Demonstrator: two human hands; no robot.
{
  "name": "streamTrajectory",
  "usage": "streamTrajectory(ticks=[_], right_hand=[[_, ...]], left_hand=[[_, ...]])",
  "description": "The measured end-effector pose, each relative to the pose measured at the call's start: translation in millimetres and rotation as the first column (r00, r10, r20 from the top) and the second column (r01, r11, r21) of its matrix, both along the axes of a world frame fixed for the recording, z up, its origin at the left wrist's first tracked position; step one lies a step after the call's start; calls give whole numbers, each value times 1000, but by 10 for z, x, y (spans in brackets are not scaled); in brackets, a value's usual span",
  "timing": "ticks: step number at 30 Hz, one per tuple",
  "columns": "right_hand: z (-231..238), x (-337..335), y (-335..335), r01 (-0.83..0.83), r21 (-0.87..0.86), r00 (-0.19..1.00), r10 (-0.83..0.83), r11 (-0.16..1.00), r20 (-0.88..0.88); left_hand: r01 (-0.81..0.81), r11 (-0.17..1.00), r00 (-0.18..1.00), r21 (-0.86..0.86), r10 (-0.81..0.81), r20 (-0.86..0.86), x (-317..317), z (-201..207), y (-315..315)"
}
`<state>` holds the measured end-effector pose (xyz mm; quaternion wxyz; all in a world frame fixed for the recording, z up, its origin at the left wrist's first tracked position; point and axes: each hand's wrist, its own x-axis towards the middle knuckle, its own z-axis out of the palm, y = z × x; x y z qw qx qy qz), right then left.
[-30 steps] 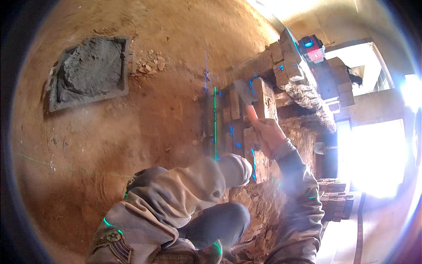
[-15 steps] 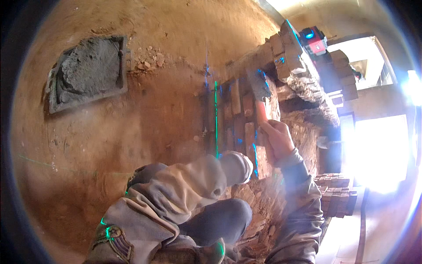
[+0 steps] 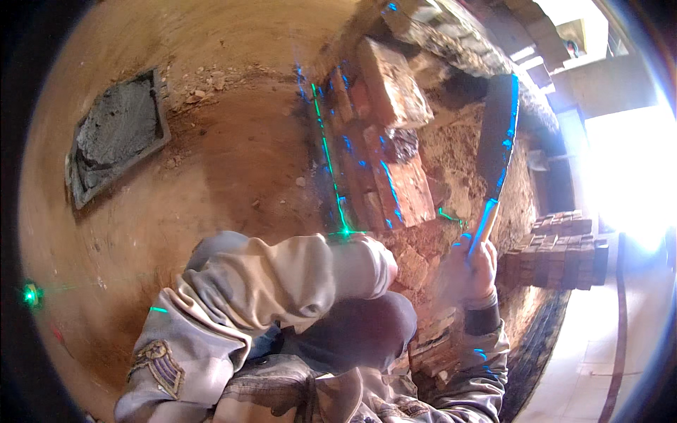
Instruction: The person lays bricks to build a low wall, using a trowel to apply mortar and a laser level to align the bricks. The person repeatedly scoops mortar, places bricks, and taps them into position.
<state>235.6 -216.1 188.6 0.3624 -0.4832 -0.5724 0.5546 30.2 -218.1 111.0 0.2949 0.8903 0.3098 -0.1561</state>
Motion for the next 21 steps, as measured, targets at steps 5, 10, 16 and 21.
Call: streamTrajectory(ticks=[5,10,16,21], right_hand=[[-308,432,-122,43,-304,987,6,952,159],[-461,768,-106,-55,-147,989,34,988,-146],[-557,959,107,-55,144,997,48,988,57],[-723,853,-29,-70,129,984,48,989,171]], left_hand=[[84,996,994,37,-80,-81,176,55,-115],[-82,997,995,11,83,-47,254,460,-299],[-124,967,989,222,100,113,88,323,-730],[-287,940,946,183,308,-98,-67,621,-1002]])
